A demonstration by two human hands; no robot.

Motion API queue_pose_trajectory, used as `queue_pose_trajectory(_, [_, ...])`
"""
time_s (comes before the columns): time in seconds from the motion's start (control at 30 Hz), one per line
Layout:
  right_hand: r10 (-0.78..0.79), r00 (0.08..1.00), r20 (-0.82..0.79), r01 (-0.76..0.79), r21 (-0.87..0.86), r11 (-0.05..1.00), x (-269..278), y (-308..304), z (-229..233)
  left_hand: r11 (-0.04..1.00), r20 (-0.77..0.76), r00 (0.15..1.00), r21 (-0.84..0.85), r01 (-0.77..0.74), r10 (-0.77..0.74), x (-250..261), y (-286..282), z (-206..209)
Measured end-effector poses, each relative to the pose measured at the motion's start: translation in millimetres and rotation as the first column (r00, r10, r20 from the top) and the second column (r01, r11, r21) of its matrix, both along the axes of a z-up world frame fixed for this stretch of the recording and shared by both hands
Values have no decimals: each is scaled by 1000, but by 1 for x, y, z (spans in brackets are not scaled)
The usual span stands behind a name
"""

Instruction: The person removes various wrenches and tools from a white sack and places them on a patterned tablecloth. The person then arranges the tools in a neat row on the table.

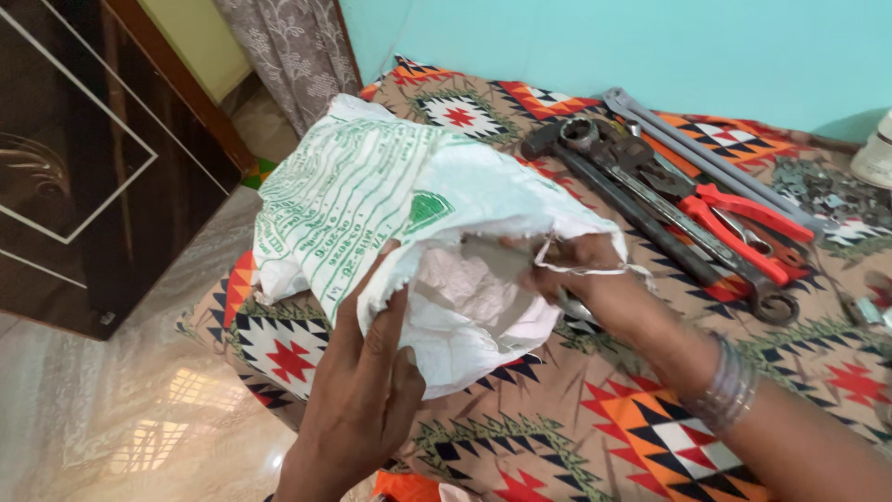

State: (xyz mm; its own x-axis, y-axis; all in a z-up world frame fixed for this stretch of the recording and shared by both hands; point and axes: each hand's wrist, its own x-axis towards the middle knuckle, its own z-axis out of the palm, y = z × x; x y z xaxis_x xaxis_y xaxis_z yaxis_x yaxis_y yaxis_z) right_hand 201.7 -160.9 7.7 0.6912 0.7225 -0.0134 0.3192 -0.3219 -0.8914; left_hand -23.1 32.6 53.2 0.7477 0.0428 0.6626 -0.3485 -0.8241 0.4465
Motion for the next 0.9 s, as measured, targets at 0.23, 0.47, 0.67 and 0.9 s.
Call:
queue_pose_trajectory(0.23, [-182, 956, -230, 107, -304, 947, -56, -181, -4, 998, -55, 998, -39, -44, 42, 12, -8, -9])
queue_pose_trajectory(0.47, [-395, 914, -92, 367, -228, 902, -45, -330, -37, 993, -127, 988, -65, -94, 86, 21, -14, -13])
queue_pose_trajectory(0.67, [-676, 735, 48, 674, -156, 722, -24, -318, -44, 987, -157, 980, -81, -139, 125, 26, -15, -14])
queue_pose_trajectory(0.9, [-681, 711, 176, 703, -132, 699, -5, -268, -39, 981, -216, 968, -116, -155, 127, 25, -12, -16])
